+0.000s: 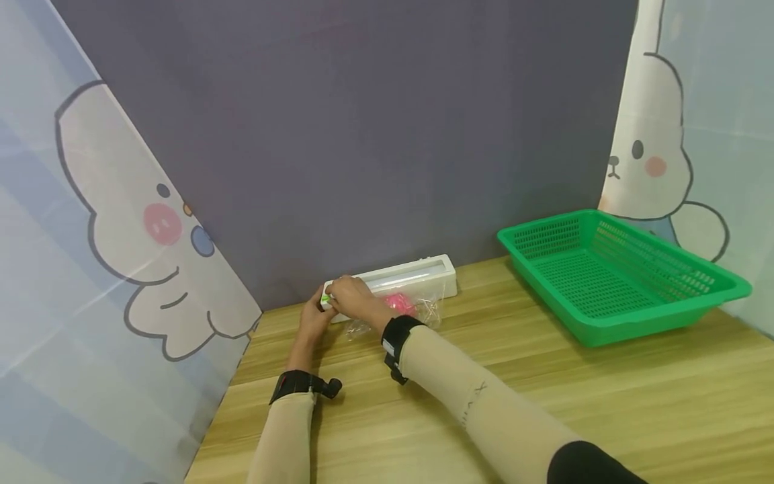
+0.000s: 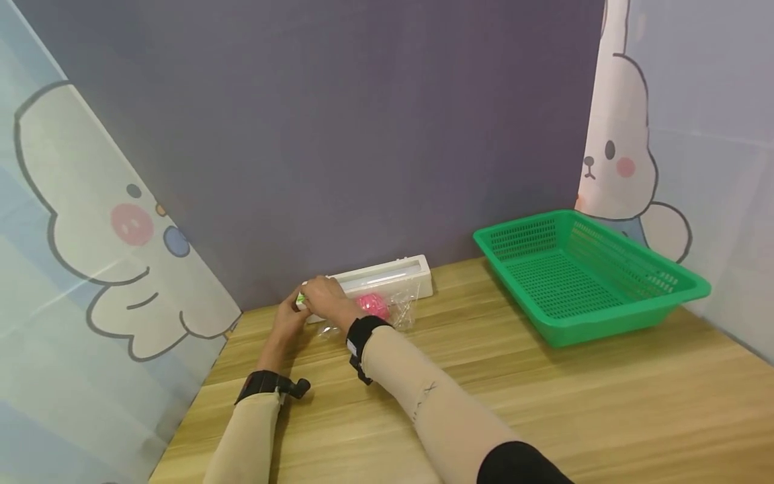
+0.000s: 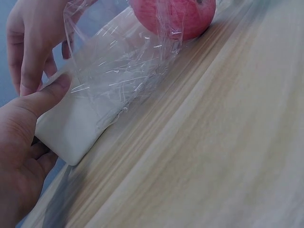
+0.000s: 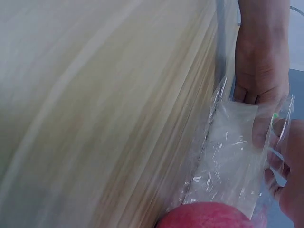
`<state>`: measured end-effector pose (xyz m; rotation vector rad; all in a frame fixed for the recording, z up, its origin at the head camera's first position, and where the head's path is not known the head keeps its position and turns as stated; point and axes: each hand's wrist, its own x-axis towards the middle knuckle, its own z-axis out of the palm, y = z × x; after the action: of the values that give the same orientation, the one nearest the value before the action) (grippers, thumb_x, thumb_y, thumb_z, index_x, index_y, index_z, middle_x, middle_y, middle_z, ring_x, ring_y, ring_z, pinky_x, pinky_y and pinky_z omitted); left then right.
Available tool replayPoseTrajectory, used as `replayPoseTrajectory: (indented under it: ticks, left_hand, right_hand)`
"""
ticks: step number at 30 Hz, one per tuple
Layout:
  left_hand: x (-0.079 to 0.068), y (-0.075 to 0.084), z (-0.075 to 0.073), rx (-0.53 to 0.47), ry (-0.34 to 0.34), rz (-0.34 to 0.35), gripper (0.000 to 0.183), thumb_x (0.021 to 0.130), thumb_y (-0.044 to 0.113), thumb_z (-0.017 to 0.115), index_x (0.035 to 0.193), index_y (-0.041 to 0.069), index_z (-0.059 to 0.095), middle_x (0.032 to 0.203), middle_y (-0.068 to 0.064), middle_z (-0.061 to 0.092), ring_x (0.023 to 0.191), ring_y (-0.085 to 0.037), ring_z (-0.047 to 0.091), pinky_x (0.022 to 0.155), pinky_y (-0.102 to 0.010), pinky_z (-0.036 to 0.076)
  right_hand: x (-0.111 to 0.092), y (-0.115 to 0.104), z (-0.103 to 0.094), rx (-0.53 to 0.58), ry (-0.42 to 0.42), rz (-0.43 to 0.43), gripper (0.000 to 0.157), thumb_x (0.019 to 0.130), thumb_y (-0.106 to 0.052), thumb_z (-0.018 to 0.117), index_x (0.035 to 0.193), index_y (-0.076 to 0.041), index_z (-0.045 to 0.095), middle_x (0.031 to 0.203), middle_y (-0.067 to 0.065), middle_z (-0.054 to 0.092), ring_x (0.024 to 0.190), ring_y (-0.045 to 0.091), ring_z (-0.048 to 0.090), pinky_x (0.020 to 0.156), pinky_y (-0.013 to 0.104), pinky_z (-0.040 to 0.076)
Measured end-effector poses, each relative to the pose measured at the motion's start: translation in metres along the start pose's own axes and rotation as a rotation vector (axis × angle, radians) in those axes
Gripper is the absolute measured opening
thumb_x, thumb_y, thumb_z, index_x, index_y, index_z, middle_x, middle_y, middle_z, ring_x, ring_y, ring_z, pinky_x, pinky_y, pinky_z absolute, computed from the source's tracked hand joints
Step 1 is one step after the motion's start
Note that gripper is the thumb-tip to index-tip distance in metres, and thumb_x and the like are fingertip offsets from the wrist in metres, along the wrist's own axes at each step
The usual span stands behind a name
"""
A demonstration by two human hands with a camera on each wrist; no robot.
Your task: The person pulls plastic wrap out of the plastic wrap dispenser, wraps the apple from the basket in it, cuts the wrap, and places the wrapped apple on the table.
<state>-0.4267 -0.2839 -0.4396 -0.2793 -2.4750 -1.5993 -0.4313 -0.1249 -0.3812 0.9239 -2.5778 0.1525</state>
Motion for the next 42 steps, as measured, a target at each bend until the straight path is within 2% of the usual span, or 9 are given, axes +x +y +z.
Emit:
replayPoseTrajectory:
  ticks: [2,5,8,11,15,18,25,32,42]
  left_hand:
    - [-0.001,0.001,0.0,-0.004,0.003,-0.006,0.085,0.102,0.009,0.069,0.168,0.002,0.017,0.16,-0.025,0.044,0.087,-0.01,0.058,0.071,-0.016,0.046]
    - [-0.001,0.0,-0.001,-0.015,0.014,-0.015,0.083,0.101,0.005,0.067,0.168,0.002,0.018,0.118,-0.019,0.066,0.064,-0.004,0.046,0.06,-0.018,0.04]
    - [0.001,0.002,-0.003,-0.028,0.02,-0.022,0.081,0.099,0.001,0.066,0.167,0.002,0.022,0.079,0.001,0.055,0.051,-0.003,0.037,0.053,-0.02,0.036]
    - [-0.006,0.019,-0.006,-0.014,-0.026,-0.041,0.08,0.098,-0.001,0.066,0.166,0.0,0.024,0.065,0.006,0.047,0.048,-0.004,0.038,0.051,-0.021,0.037]
    - [-0.009,0.012,-0.002,0.023,0.002,-0.037,0.078,0.096,-0.001,0.068,0.165,0.001,0.03,0.06,0.004,0.042,0.049,-0.005,0.037,0.051,-0.02,0.037]
    - [-0.003,-0.007,0.002,0.022,0.06,0.002,0.077,0.095,-0.001,0.069,0.164,0.002,0.035,0.065,0.006,0.045,0.049,-0.003,0.035,0.051,-0.019,0.034]
    - [0.004,-0.006,0.002,0.005,0.087,0.064,0.068,0.093,-0.007,0.07,0.157,0.0,0.048,0.068,0.007,0.048,0.049,-0.001,0.036,0.05,-0.019,0.034]
    - [0.005,-0.004,0.004,0.025,0.076,0.026,0.076,0.094,-0.001,0.069,0.163,0.003,0.038,0.062,0.007,0.043,0.053,-0.005,0.037,0.052,-0.02,0.035]
    - [0.001,-0.004,0.001,-0.014,0.026,0.003,0.084,0.101,0.012,0.073,0.167,0.002,0.022,0.065,0.007,0.045,0.051,-0.002,0.037,0.05,-0.018,0.036]
  right_hand:
    - [0.001,-0.003,0.001,0.008,-0.008,0.016,0.026,0.106,-0.031,0.066,0.128,-0.021,0.076,0.117,-0.003,0.076,0.105,0.019,0.067,0.085,0.034,0.058]
    - [0.003,-0.008,0.002,0.011,-0.032,0.052,0.033,0.107,-0.034,0.065,0.137,-0.024,0.072,0.124,-0.005,0.075,0.108,0.018,0.066,0.088,0.034,0.057]
    - [0.004,-0.013,0.002,0.016,-0.028,0.105,0.032,0.106,-0.034,0.066,0.137,-0.027,0.072,0.123,-0.007,0.075,0.108,0.018,0.066,0.088,0.035,0.055]
    - [0.006,-0.015,0.004,0.028,-0.006,0.143,0.028,0.105,-0.032,0.067,0.132,-0.028,0.074,0.119,-0.008,0.076,0.106,0.017,0.066,0.086,0.036,0.053]
    - [0.005,-0.019,0.01,0.014,0.016,0.134,0.023,0.106,-0.03,0.066,0.127,-0.028,0.076,0.115,-0.008,0.076,0.104,0.016,0.066,0.084,0.034,0.054]
    - [0.004,-0.021,0.011,-0.005,0.032,0.132,0.022,0.106,-0.029,0.066,0.125,-0.029,0.078,0.112,-0.007,0.076,0.103,0.016,0.068,0.082,0.034,0.055]
    - [0.007,-0.018,0.009,0.029,0.059,0.165,0.022,0.105,-0.032,0.068,0.125,-0.03,0.078,0.112,-0.007,0.077,0.104,0.018,0.07,0.084,0.035,0.057]
    - [0.01,-0.013,0.01,0.081,0.07,0.22,0.022,0.104,-0.037,0.069,0.122,-0.031,0.08,0.111,-0.006,0.078,0.105,0.02,0.071,0.088,0.036,0.058]
    - [0.009,-0.008,0.011,0.1,0.088,0.196,0.018,0.102,-0.033,0.072,0.116,-0.032,0.083,0.113,-0.01,0.079,0.103,0.018,0.072,0.086,0.034,0.058]
